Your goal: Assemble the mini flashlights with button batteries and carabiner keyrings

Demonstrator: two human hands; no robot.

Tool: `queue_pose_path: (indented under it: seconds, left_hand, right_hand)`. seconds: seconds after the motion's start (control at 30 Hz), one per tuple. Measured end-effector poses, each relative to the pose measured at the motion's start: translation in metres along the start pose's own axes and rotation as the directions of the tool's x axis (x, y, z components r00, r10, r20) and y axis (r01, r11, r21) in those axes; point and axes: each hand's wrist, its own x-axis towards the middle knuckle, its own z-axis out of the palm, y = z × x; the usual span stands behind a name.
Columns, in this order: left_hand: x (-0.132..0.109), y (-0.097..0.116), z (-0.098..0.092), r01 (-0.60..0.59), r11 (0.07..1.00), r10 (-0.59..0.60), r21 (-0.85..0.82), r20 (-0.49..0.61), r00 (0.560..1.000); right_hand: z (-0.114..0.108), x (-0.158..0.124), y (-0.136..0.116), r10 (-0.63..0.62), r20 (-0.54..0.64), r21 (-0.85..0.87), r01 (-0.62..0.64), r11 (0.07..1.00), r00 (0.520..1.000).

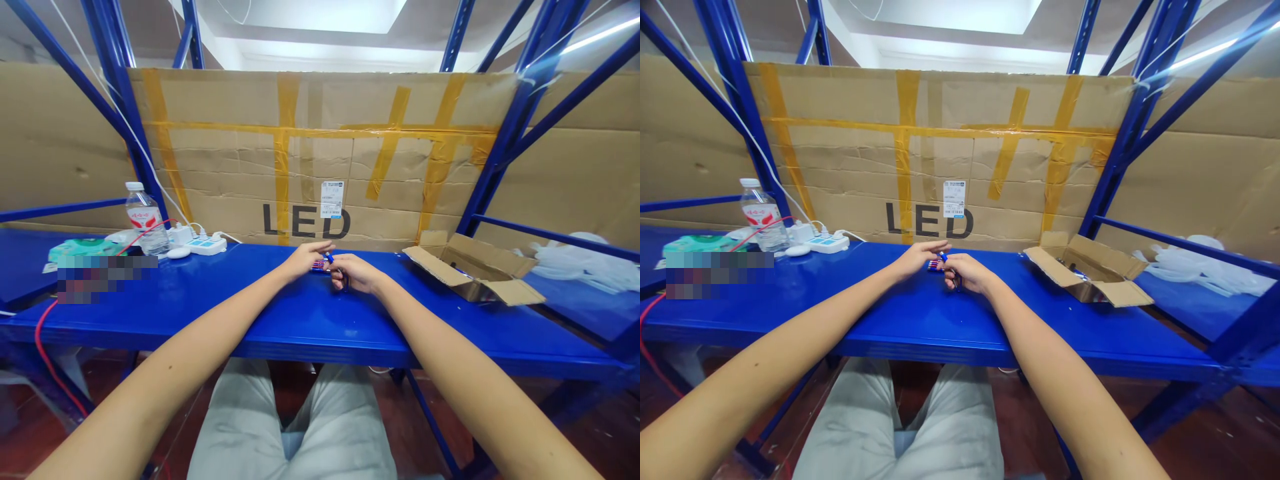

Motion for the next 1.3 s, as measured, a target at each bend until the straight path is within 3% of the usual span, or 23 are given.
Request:
queue_pose_path:
  seconds: [0.1, 0.23, 0.33, 0.43, 0.6, 0.73, 1.3]
  left_hand:
    - [0.001, 0.006, -0.008, 0.075, 0.938, -0.086, -0.337, -0.018, 0.996]
    - [-0.002, 0.012, -0.019, 0.133, 0.871, -0.156, -0.473, -0.008, 0.988]
    - [-0.003, 0.013, -0.021, 0.147, 0.87, -0.169, -0.472, -0.005, 0.986]
    - [-0.003, 0.013, -0.02, 0.154, 0.884, -0.174, -0.44, -0.004, 0.985]
    - [-0.003, 0.013, -0.02, 0.16, 0.916, -0.181, -0.368, -0.022, 0.983]
    - [-0.003, 0.013, -0.021, 0.173, 0.921, -0.195, -0.349, -0.026, 0.981]
    - [-0.004, 0.012, -0.02, 0.191, 0.915, -0.209, -0.355, -0.014, 0.978]
  right_hand:
    - [-0.006, 0.001, -0.003, 0.04, 0.012, 0.033, -0.04, 0.999, 0.999]
    - [-0.012, 0.002, -0.004, 0.204, -0.023, 0.001, -0.204, 0.979, 0.979]
    - [-0.013, 0.003, -0.003, 0.265, -0.104, -0.01, -0.267, 0.964, 0.959]
    - [-0.012, 0.004, -0.002, 0.246, -0.161, -0.016, -0.251, 0.968, 0.956]
    - [-0.01, 0.002, -0.002, 0.214, -0.104, -0.068, -0.222, 0.973, 0.971]
    - [-0.009, 0.001, -0.004, 0.207, -0.163, -0.055, -0.218, 0.974, 0.965]
    - [-0.005, -0.002, -0.007, 0.195, -0.205, -0.126, -0.224, 0.966, 0.959]
